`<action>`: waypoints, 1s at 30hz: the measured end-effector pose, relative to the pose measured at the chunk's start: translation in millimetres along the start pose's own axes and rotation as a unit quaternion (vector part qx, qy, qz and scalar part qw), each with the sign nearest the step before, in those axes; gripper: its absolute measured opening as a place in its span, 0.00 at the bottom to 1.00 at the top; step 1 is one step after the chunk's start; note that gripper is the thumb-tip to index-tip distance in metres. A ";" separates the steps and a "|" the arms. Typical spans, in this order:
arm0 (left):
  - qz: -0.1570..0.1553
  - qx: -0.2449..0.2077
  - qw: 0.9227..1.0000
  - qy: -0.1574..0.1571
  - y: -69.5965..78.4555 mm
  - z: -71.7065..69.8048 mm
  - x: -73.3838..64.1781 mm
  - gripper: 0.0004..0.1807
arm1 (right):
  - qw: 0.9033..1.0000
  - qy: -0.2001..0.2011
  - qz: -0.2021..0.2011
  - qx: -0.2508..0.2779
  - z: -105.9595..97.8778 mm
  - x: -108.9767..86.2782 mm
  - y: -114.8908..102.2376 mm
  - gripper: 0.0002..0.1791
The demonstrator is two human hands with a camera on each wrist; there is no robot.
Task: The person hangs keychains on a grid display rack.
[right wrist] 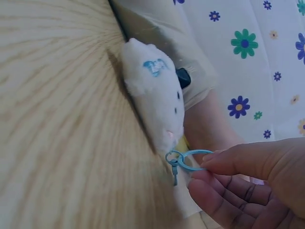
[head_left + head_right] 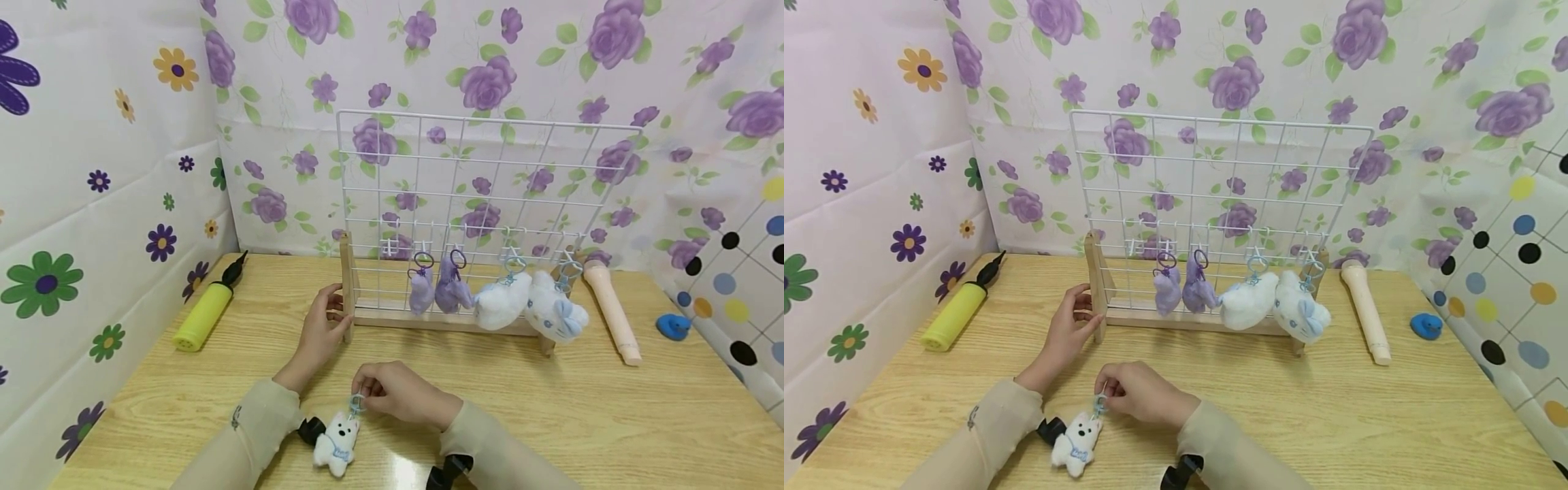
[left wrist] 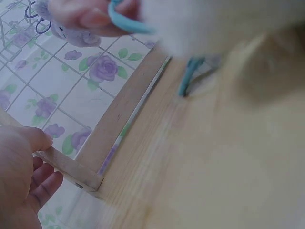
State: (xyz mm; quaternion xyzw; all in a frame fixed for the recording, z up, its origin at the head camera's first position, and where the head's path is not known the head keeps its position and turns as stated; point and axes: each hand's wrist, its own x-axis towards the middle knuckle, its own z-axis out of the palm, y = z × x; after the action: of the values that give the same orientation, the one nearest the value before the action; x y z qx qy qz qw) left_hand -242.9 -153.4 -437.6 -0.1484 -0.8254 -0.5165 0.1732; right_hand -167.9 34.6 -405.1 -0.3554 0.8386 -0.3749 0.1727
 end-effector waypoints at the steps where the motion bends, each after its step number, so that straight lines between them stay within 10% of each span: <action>1: 0.001 -0.001 1.000 0.001 0.0 0.0 0.0 0.33 | 1.000 0.001 0.000 0.001 -0.8 -0.6 -0.7 0.06; 30: -0.004 -0.006 1.000 0.002 0.2 -0.5 -0.3 0.35 | 0.997 0.006 -0.057 -0.049 -33.3 -24.2 -44.5 0.05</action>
State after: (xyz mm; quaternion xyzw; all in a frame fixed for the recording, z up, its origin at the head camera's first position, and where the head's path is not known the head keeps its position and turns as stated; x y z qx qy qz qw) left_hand -242.5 -153.8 -437.3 -0.1455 -0.8225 -0.5222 0.1718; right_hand -149.0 48.2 -349.1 -0.4083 0.8354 -0.3447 0.1285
